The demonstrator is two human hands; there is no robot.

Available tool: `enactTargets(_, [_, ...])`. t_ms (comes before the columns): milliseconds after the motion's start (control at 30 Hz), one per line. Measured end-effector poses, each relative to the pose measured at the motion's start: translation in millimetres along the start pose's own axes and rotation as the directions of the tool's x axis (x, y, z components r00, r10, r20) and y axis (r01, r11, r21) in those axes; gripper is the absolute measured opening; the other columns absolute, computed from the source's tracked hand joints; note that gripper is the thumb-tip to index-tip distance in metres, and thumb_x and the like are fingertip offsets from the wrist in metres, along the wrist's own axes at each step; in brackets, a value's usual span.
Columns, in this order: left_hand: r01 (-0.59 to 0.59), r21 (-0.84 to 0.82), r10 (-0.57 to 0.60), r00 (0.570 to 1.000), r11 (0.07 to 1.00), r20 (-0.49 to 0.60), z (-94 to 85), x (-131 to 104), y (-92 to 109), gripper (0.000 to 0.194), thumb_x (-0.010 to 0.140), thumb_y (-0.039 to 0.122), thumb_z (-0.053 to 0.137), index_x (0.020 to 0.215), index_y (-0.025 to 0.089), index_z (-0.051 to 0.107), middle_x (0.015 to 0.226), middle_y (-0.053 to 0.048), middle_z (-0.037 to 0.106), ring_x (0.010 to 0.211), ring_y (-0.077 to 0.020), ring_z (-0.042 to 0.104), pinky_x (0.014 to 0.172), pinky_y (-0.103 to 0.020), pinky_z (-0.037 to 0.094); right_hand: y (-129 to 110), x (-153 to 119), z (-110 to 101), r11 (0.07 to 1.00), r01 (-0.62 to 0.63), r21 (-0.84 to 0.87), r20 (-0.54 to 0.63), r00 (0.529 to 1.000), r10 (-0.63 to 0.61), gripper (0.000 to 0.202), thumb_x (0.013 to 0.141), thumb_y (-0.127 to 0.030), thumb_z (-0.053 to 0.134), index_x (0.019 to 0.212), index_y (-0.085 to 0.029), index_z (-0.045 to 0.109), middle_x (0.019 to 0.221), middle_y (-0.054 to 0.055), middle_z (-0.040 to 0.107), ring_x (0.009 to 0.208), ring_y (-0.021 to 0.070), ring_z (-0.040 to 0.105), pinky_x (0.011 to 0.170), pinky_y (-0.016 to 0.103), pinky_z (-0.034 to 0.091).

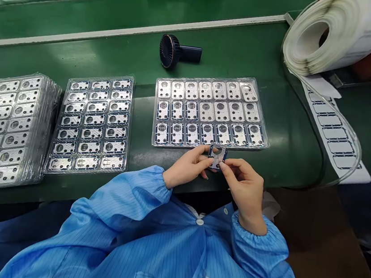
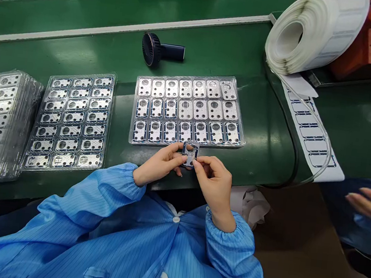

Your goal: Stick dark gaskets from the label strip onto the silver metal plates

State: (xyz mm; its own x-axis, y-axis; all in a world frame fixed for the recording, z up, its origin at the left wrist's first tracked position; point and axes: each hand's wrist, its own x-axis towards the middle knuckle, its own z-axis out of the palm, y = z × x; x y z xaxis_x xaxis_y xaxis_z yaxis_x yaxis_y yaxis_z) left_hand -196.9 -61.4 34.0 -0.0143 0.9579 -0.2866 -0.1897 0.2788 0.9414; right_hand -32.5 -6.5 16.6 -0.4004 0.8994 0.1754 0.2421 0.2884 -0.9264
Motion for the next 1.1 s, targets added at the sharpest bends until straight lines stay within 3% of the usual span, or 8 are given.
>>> enactTargets(567, [-0.011,0.068,0.014,0.999,0.998,-0.045,0.7,-0.1,-0.5,0.034,0.093,0.024,0.052,0.124,0.014,0.051,0.080,0.000,0.060,0.054,-0.0049,0.053,0.060,-0.020,0.048,-11.8,-4.8,-2.5,0.998,-0.059,-0.033,0.052,0.997,0.061,0.014,0.084,-0.028,0.068,0.095,-0.021,0.066,0.083,0.001,0.061,0.057,0.0109,0.051,0.053,0.025,0.043])
enactTargets(833, [-0.007,0.081,0.012,0.999,0.997,-0.051,1.2,-0.4,0.4,0.034,0.093,0.022,0.051,0.125,0.012,0.050,0.064,0.005,0.052,0.054,-0.0061,0.052,0.059,-0.018,0.046,-13.3,-4.0,-1.5,0.991,-0.035,-0.133,0.043,0.998,0.041,0.014,0.084,-0.026,0.065,0.097,-0.020,0.065,0.083,-0.001,0.060,0.048,0.0076,0.047,0.050,0.025,0.041])
enactTargets(1100, [-0.002,0.083,0.006,0.998,0.997,-0.058,1.8,-0.9,0.9,0.034,0.092,0.024,0.051,0.124,0.013,0.050,0.065,0.005,0.054,0.054,-0.0066,0.052,0.060,-0.020,0.047,-16.5,-4.7,-1.5,0.981,0.014,-0.194,0.041,0.999,-0.006,0.014,0.085,-0.026,0.063,0.096,-0.019,0.064,0.083,0.000,0.060,0.045,0.0073,0.046,0.048,0.026,0.042])
